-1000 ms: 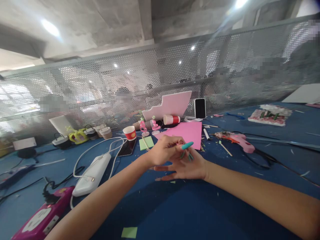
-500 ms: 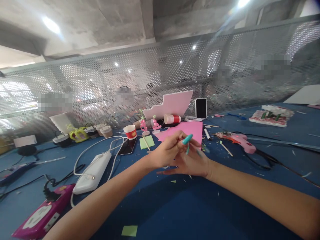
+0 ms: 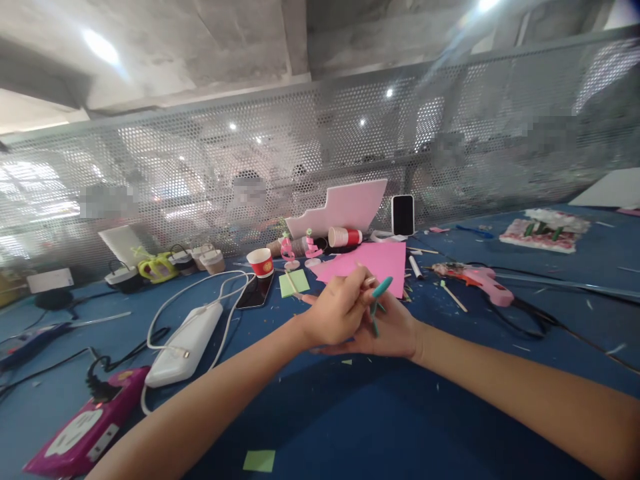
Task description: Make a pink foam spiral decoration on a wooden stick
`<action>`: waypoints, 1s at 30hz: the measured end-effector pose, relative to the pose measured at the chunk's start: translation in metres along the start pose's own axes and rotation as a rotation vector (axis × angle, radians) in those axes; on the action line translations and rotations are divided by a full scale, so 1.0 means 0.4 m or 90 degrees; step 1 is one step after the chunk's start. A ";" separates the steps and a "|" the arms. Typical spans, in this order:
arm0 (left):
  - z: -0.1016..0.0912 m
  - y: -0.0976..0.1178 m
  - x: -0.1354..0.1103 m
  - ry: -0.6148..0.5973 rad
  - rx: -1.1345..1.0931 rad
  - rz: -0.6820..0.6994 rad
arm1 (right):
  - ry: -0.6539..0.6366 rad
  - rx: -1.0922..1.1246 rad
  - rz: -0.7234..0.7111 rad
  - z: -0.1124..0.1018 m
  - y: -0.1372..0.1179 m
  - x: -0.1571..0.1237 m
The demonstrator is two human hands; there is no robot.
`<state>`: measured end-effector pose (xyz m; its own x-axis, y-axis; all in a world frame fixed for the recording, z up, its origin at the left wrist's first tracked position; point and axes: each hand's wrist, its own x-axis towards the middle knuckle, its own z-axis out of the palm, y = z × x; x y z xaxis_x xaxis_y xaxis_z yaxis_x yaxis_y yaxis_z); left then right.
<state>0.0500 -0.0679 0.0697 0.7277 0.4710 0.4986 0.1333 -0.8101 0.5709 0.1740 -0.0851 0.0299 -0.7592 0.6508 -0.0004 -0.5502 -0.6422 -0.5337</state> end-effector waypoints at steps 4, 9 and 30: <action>-0.005 0.001 -0.004 -0.005 0.001 0.013 | -0.021 0.028 0.015 -0.001 0.005 0.004; -0.010 0.001 -0.009 -0.014 -0.007 0.001 | -0.053 0.049 0.015 -0.008 0.010 0.008; -0.058 0.034 0.023 -0.220 0.130 0.137 | -0.119 -0.159 0.033 -0.012 -0.102 -0.037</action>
<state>0.0431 -0.0664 0.0971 0.9303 0.1684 0.3257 0.0592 -0.9456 0.3198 0.2093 -0.0666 0.0477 -0.8478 0.5187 0.1104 -0.4243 -0.5384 -0.7281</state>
